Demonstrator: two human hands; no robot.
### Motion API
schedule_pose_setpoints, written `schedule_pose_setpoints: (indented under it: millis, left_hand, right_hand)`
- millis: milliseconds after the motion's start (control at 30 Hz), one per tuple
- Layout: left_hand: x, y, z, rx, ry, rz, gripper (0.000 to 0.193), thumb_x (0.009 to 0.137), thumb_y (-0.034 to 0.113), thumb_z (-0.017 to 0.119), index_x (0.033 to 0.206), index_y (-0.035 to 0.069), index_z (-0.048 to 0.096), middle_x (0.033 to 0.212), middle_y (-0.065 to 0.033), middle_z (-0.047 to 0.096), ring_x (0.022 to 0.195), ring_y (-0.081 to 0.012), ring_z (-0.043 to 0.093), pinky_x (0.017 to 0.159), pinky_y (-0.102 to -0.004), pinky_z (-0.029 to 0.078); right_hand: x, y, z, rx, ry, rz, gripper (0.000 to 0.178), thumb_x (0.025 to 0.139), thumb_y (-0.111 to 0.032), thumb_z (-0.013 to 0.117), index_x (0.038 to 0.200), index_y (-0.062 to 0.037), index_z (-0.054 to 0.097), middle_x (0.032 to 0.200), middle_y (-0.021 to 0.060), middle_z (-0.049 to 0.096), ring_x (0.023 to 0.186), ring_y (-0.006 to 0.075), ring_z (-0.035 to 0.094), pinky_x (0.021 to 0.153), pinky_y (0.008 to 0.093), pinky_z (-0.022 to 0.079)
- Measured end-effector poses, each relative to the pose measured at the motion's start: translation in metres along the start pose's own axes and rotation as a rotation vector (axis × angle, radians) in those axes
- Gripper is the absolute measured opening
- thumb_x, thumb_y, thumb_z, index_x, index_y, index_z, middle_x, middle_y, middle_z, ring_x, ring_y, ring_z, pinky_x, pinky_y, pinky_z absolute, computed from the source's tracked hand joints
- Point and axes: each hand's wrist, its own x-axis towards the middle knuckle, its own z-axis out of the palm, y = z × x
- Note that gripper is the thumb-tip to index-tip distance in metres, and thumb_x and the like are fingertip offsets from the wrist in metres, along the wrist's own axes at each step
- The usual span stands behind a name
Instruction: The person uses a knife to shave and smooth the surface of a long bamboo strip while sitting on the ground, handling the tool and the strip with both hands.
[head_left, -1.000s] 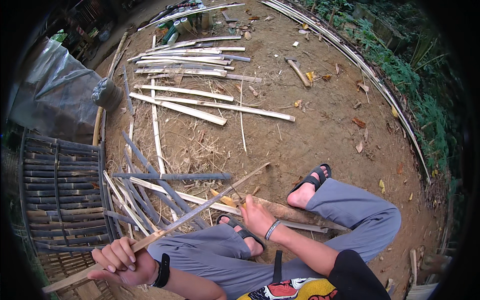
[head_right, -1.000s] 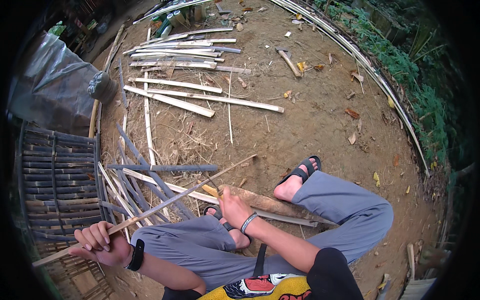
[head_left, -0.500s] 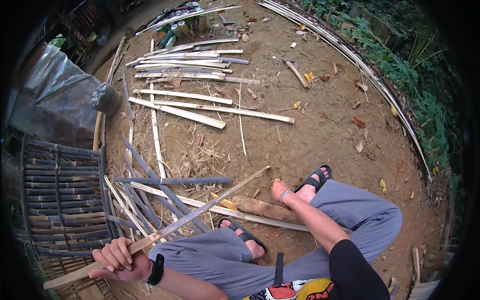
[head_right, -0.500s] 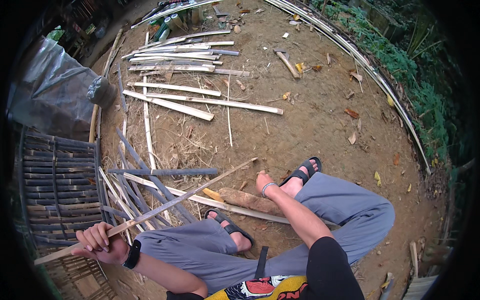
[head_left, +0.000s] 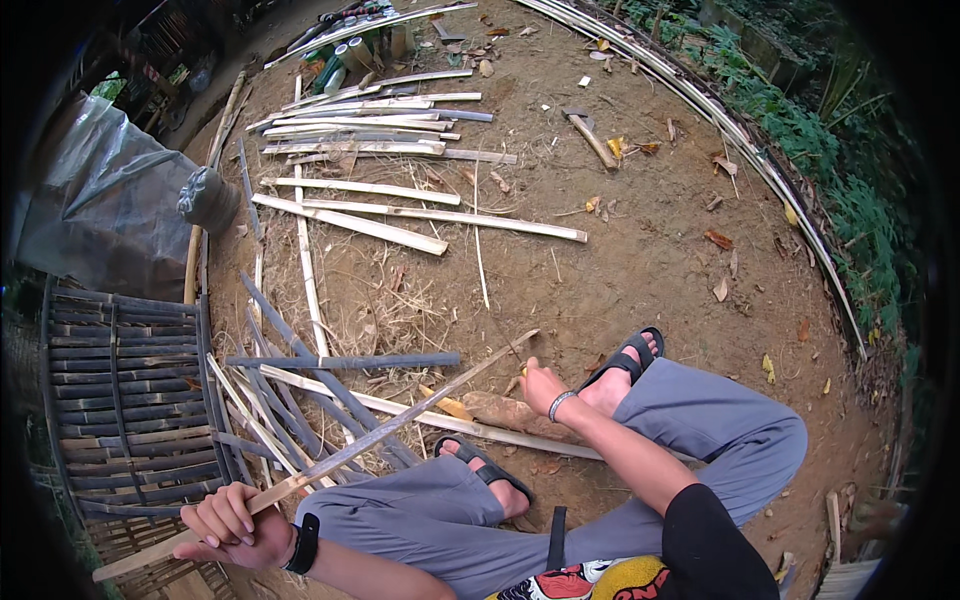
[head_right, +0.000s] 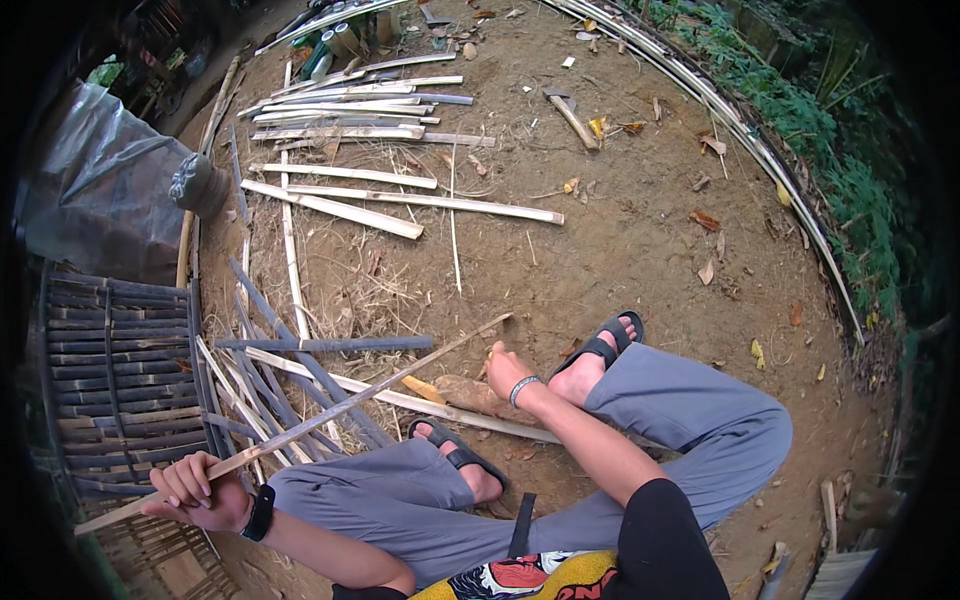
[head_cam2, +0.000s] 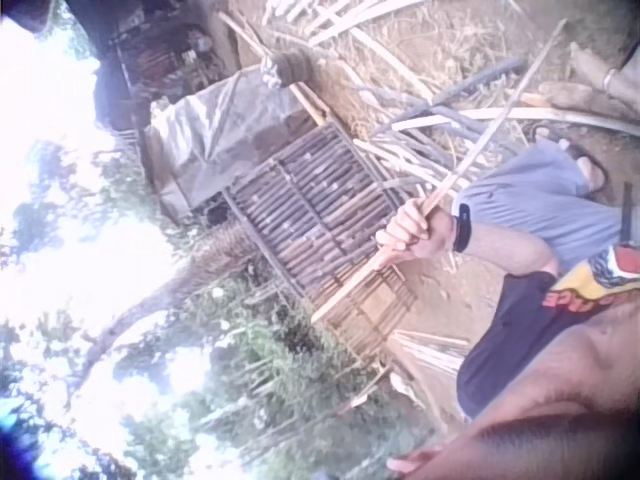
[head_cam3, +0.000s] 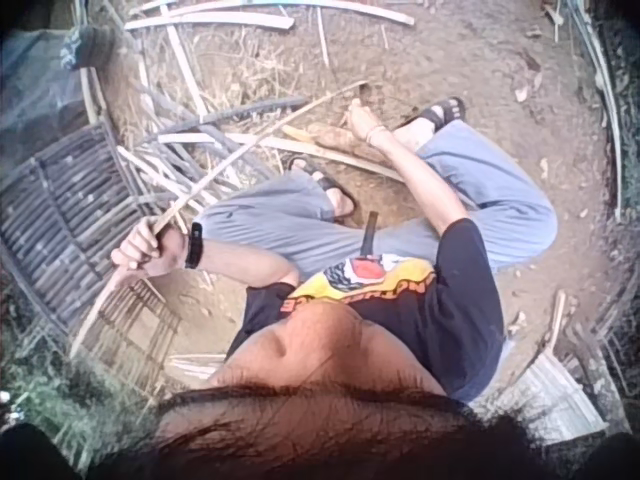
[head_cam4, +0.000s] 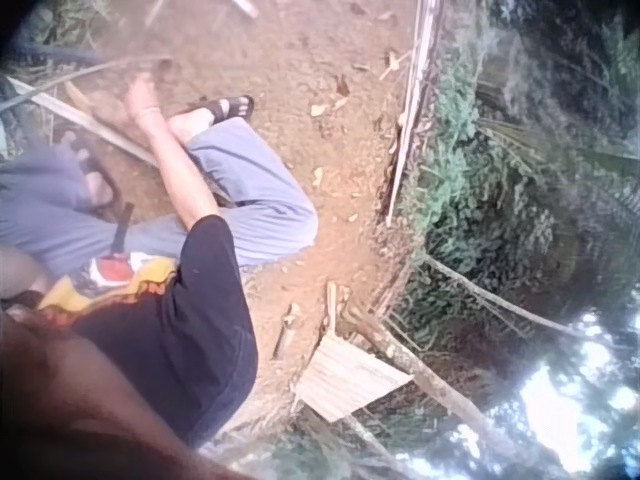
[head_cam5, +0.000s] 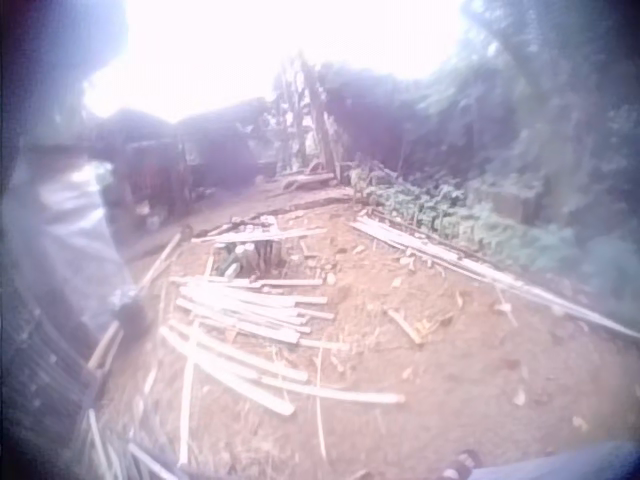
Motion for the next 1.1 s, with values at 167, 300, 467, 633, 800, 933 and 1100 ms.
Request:
schedule_pose_setpoints:
  millis: [167,300,467,633,800,933,1100]
  left_hand:
    - [0.003,-0.031,-0.006,-0.095,0.024,-0.043,0.045,0.094,0.045,0.046,0.065,0.011,0.038,0.045,0.0024,0.033,0.037,-0.0071,0.031,0.043,-0.0196,0.031]
    - [-0.001,0.005,-0.014,0.075,0.055,0.034,0.045,0.095,0.046,0.042,0.066,0.011,0.037,0.046,0.0021,0.031,0.037,-0.0069,0.031,0.041,-0.0196,0.033]
    - [0.000,-0.020,0.001,0.051,0.059,0.038,0.046,0.096,0.047,0.037,0.068,0.011,0.036,0.047,0.0021,0.030,0.037,-0.0071,0.030,0.040,-0.0198,0.032]
    - [-0.004,-0.002,0.007,0.114,0.082,0.067,0.045,0.097,0.043,0.036,0.067,0.010,0.039,0.048,0.0028,0.027,0.039,-0.0076,0.028,0.042,-0.0213,0.031]
    - [-0.008,-0.019,0.026,0.166,0.151,0.114,0.045,0.098,0.042,0.035,0.067,0.010,0.039,0.049,0.0024,0.028,0.039,-0.0072,0.026,0.040,-0.0214,0.027]
    - [-0.010,-0.008,0.024,0.328,0.492,0.201,0.045,0.096,0.044,0.040,0.064,0.013,0.038,0.048,0.0044,0.023,0.038,-0.0055,0.023,0.037,-0.0211,0.022]
    - [-0.013,-0.012,0.035,0.380,0.546,0.202,0.046,0.095,0.045,0.043,0.063,0.013,0.039,0.048,0.0044,0.025,0.038,-0.0050,0.023,0.038,-0.0205,0.022]
  right_hand:
    - [0.053,0.133,0.000,-0.060,0.178,0.232,0.032,0.088,-0.017,0.051,0.101,0.0113,0.044,0.090,0.0345,0.060,0.091,0.0465,0.059,0.077,0.0499,0.050]
    - [0.031,0.044,0.018,-0.001,0.070,0.079,0.032,0.087,-0.016,0.052,0.101,0.0117,0.044,0.090,0.0340,0.060,0.089,0.0465,0.060,0.077,0.0498,0.050]
    - [0.035,0.076,0.013,0.018,0.130,0.272,0.036,0.086,-0.017,0.050,0.105,0.0118,0.041,0.094,0.0375,0.057,0.093,0.0479,0.058,0.083,0.0488,0.048]
    - [-0.008,0.004,0.027,0.088,0.120,0.168,0.039,0.085,-0.018,0.052,0.109,0.0111,0.040,0.098,0.0368,0.057,0.095,0.0446,0.059,0.082,0.0457,0.050]
    - [-0.002,0.032,0.007,-0.003,0.065,0.159,0.042,0.086,-0.019,0.052,0.111,0.0120,0.040,0.088,0.0339,0.061,0.089,0.0432,0.061,0.080,0.0471,0.050]
    - [-0.081,-0.084,0.003,0.066,0.064,-0.255,0.034,0.088,-0.020,0.049,0.101,0.0098,0.038,0.080,0.0365,0.057,0.081,0.0501,0.058,0.070,0.0531,0.047]
    - [-0.069,-0.069,-0.011,0.066,0.127,-0.064,0.034,0.089,-0.019,0.048,0.102,0.0101,0.038,0.080,0.0354,0.059,0.081,0.0480,0.059,0.071,0.0516,0.049]
